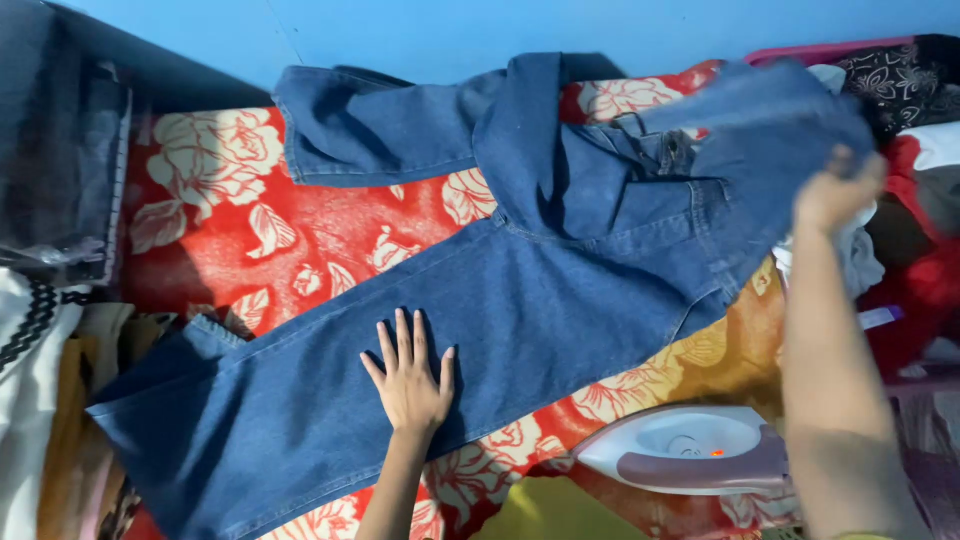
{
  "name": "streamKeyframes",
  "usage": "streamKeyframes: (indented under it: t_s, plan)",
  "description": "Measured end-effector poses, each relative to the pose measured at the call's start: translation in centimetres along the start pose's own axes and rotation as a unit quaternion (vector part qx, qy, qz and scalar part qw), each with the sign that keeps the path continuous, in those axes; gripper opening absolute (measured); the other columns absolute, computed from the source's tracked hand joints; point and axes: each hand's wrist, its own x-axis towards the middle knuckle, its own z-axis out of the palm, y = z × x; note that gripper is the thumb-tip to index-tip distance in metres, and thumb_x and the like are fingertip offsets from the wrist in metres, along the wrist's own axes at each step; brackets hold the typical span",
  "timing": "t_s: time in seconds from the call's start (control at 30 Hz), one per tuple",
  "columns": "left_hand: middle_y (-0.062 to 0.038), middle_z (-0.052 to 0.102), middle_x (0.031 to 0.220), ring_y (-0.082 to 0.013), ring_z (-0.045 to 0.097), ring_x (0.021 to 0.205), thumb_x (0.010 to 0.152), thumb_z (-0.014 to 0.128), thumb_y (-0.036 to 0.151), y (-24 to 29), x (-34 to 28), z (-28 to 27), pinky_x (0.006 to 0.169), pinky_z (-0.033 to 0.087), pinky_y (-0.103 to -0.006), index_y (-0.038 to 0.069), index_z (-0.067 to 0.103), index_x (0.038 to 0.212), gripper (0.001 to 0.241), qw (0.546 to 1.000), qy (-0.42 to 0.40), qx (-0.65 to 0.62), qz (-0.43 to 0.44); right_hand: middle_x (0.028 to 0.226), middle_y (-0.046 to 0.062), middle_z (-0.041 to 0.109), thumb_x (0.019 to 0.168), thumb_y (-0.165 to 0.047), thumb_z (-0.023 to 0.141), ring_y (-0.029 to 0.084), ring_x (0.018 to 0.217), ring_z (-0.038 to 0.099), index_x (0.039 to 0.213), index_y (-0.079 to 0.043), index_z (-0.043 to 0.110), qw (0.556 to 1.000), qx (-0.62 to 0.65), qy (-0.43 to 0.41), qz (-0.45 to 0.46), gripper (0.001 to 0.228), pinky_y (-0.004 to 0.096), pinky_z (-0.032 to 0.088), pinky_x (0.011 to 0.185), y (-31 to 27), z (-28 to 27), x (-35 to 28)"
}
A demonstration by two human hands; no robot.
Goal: The person irons a pair of blue jeans on a floral-patterned table. They smooth the fabric, spray water on the jeans, and use a pink and white iron to press the legs. The person adjusts the jeans and continues ironing different sections.
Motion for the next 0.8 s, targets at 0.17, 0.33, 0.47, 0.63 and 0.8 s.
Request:
streamKeyframes:
  t_s: [0.17, 0.33, 0.47, 0.63, 0.8]
  plan:
    - [-0.004, 0.021, 0.170, -0.0326, 0.018, 0.156, 0.096, 0.037, 0.062, 0.0, 0.1, 0.3, 0.114, 0.020, -0.0683, 0.021, 0.027, 0.162, 0.078, 1.000, 0.004, 0.019, -0.002, 0.100, -0.002, 0.082, 0.090, -0.036, 0.068, 0.013, 0.089, 0.080, 0.107, -0.025, 0.078, 0.909, 0.104, -0.058, 0.400, 0.022, 0.029, 0.064, 0.077, 4.5, -3.3, -4.5]
    - [-0.005, 0.024, 0.169, -0.0334, 0.021, 0.155, 0.096, 0.037, 0.061, 0.1, 0.0, 0.2, 0.114, 0.022, -0.0680, 0.020, 0.029, 0.161, 0.077, 1.000, 0.017, 0.025, 0.007, 0.157, 0.028, 0.019, 0.086, -0.008, 0.085, 0.051, 0.146, 0.033, 0.156, -0.009, 0.022, 0.935, -0.136, -0.238, 0.225, 0.094, 0.052, 0.028, 0.122, -11.0, -10.7, -5.4]
    - [-0.004, 0.023, 0.169, -0.0337, 0.018, 0.155, 0.097, 0.036, 0.061, 0.2, 0.1, 0.1, 0.115, 0.019, -0.0679, 0.020, 0.027, 0.161, 0.077, 1.000, -0.001, 0.021, -0.001, 0.144, 0.031, 0.049, 0.072, -0.019, 0.094, 0.047, 0.131, 0.041, 0.148, -0.002, 0.055, 0.923, -0.158, -0.229, -0.265, 0.087, 0.054, 0.033, 0.103, -20.3, -10.3, -4.5]
    - [-0.004, 0.024, 0.169, -0.0328, 0.019, 0.156, 0.096, 0.038, 0.060, 0.3, 0.1, 0.0, 0.115, 0.019, -0.0677, 0.020, 0.027, 0.161, 0.077, 1.000, 0.005, 0.019, 0.004, 0.096, 0.019, 0.077, 0.096, -0.036, 0.067, 0.047, 0.087, 0.074, 0.132, -0.029, 0.065, 0.846, -0.186, -0.400, -0.299, 0.037, 0.058, 0.057, 0.066, -24.1, -2.8, -5.6]
    - [-0.003, 0.021, 0.170, -0.0319, 0.017, 0.156, 0.096, 0.037, 0.061, 0.3, 0.2, 0.2, 0.115, 0.017, -0.0668, 0.022, 0.026, 0.161, 0.077, 1.000, -0.001, 0.023, -0.001, 0.074, 0.014, 0.068, 0.091, 0.002, 0.049, 0.035, 0.063, 0.069, 0.121, -0.009, 0.061, 0.963, 0.063, -0.186, -0.185, 0.034, 0.047, 0.058, 0.062, -26.7, 0.1, -0.5]
